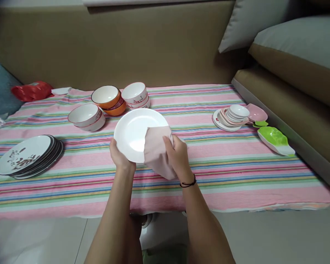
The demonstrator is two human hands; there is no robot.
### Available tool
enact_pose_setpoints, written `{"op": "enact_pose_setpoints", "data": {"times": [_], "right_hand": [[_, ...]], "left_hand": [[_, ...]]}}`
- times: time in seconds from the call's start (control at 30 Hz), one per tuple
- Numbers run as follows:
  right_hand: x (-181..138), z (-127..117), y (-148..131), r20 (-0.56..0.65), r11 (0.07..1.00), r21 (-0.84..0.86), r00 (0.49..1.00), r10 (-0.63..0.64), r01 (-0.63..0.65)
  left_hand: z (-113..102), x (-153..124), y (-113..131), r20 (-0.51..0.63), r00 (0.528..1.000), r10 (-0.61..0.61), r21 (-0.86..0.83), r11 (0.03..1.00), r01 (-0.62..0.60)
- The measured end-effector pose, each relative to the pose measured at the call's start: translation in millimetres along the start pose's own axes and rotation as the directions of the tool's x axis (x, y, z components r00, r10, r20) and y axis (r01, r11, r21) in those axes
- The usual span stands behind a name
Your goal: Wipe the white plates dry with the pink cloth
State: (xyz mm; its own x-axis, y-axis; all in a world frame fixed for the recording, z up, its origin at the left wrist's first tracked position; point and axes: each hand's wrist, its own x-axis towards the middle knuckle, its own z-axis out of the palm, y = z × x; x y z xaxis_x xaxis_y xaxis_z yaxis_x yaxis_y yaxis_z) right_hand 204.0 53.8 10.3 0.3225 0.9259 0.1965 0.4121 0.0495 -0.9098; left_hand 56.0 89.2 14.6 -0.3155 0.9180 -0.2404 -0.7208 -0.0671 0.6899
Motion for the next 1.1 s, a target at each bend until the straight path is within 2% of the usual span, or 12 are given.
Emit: {"op": "enact_pose_setpoints", "data": {"times": [0.07, 0.17, 0.23, 0.3, 0.4, 0.5, 0.6, 0.67, 0.8, 0.93, 1.1], "right_hand": [[0, 2, -1, -0.004, 1.000, -0.011, 1.000, 0.001, -0.001], [1, 1, 0, -0.023, 1.000, 0.011, 1.000, 0.021, -0.021], [3, -2, 1, -0.043, 0.999, 0.036, 0.999, 0.030, -0.028], [4, -7, 3, -0.065, 0.999, 0.032, 0.998, 0.021, -0.019], [5, -16, 6, -0.068, 0.999, -0.033, 0.998, -0.009, 0.006], [4, -24, 8, 0.027, 0.994, -0.102, 0.999, -0.041, 0.044], [3, -26, 9, 0.145, 0.987, -0.134, 0.987, -0.071, 0.091], [3, -25, 9, 0.185, 0.985, -0.128, 0.979, -0.090, 0.114], [4, -22, 8, 0.108, 0.990, -0.091, 0.990, -0.094, 0.104], [6, -23, 6, -0.023, 1.000, -0.011, 1.000, -0.022, 0.021], [5, -18, 5, -0.030, 0.999, 0.034, 1.000, 0.010, -0.009]], "left_hand": [[0, 1, 1, 0.005, 1.000, 0.031, 0.032, 0.999, -0.031], [-3, 2, 7, 0.066, 0.998, 0.016, 0.130, 0.991, -0.025], [-7, 3, 12, 0.113, 0.992, -0.049, 0.213, 0.977, 0.024], [-11, 3, 18, 0.149, 0.975, -0.167, 0.320, 0.941, 0.112], [-15, 1, 27, 0.175, 0.913, -0.368, 0.482, 0.841, 0.247], [-17, -2, 32, 0.186, 0.830, -0.526, 0.583, 0.739, 0.337], [-18, -5, 32, 0.212, 0.756, -0.619, 0.653, 0.665, 0.362], [-19, -6, 31, 0.228, 0.740, -0.633, 0.675, 0.651, 0.348], [-20, -6, 26, 0.239, 0.775, -0.585, 0.617, 0.708, 0.344], [-18, -2, 20, 0.213, 0.863, -0.457, 0.444, 0.832, 0.332], [-13, 5, 12, 0.152, 0.960, -0.237, 0.266, 0.945, 0.191]]}}
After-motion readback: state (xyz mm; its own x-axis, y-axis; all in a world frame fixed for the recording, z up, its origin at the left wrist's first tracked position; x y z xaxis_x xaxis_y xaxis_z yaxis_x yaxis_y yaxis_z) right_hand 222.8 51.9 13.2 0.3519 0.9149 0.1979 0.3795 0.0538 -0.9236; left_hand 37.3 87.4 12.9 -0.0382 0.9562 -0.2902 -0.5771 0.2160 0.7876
